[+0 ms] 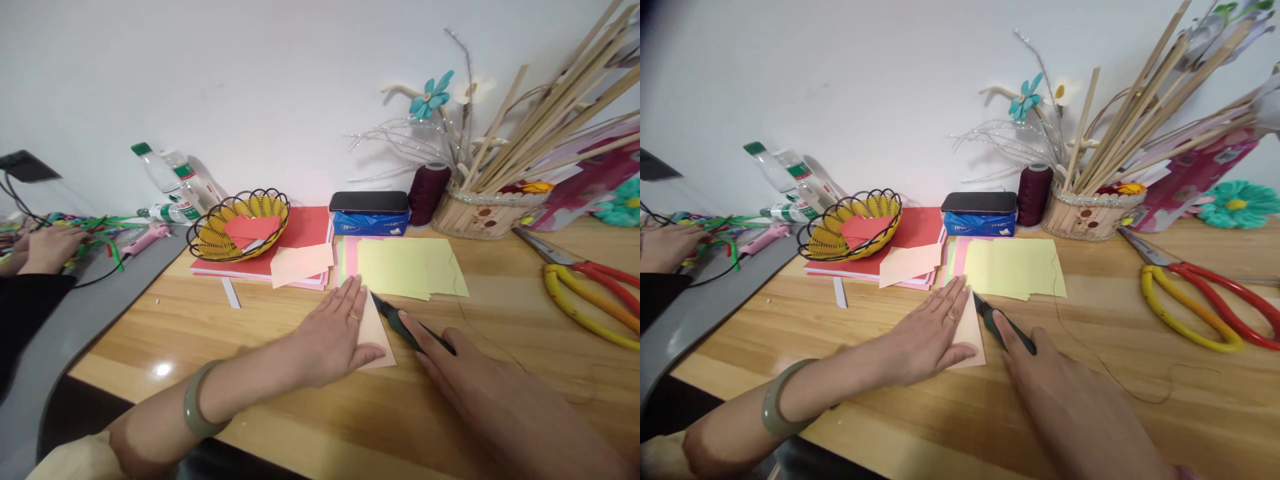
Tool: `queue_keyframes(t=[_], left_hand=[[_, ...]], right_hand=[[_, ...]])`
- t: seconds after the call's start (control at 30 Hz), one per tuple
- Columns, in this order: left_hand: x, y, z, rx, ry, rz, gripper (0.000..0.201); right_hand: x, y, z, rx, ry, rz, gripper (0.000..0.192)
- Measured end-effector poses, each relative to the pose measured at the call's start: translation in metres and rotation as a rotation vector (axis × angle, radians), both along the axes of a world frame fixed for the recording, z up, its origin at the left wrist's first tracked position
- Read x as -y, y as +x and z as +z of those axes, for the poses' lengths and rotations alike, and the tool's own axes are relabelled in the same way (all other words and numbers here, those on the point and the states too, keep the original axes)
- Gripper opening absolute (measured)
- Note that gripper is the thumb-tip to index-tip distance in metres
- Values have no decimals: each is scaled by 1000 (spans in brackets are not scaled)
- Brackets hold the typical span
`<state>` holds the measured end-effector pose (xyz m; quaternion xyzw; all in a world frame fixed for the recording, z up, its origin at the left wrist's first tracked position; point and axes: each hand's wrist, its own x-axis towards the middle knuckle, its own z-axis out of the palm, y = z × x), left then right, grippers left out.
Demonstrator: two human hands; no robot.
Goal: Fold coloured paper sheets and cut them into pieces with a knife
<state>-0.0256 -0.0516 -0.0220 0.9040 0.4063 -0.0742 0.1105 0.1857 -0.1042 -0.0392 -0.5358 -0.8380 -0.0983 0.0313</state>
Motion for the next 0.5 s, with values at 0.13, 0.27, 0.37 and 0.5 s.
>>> queue_keyframes(t=[0.13, 0.27, 0.37, 0.5], left_hand=[[0, 0, 0, 16, 1, -5, 80], [1, -1, -1, 35, 20, -7, 79], [1, -1, -2, 64, 41, -13, 79], [0, -3, -3, 85, 1, -2, 80]], right_hand=[[-1, 0, 1, 73, 70, 95, 76], [-3, -1, 4, 65, 118, 119, 74], [-6, -2, 6, 26, 100, 93, 69], [-8, -3, 7, -87, 77, 66, 57]])
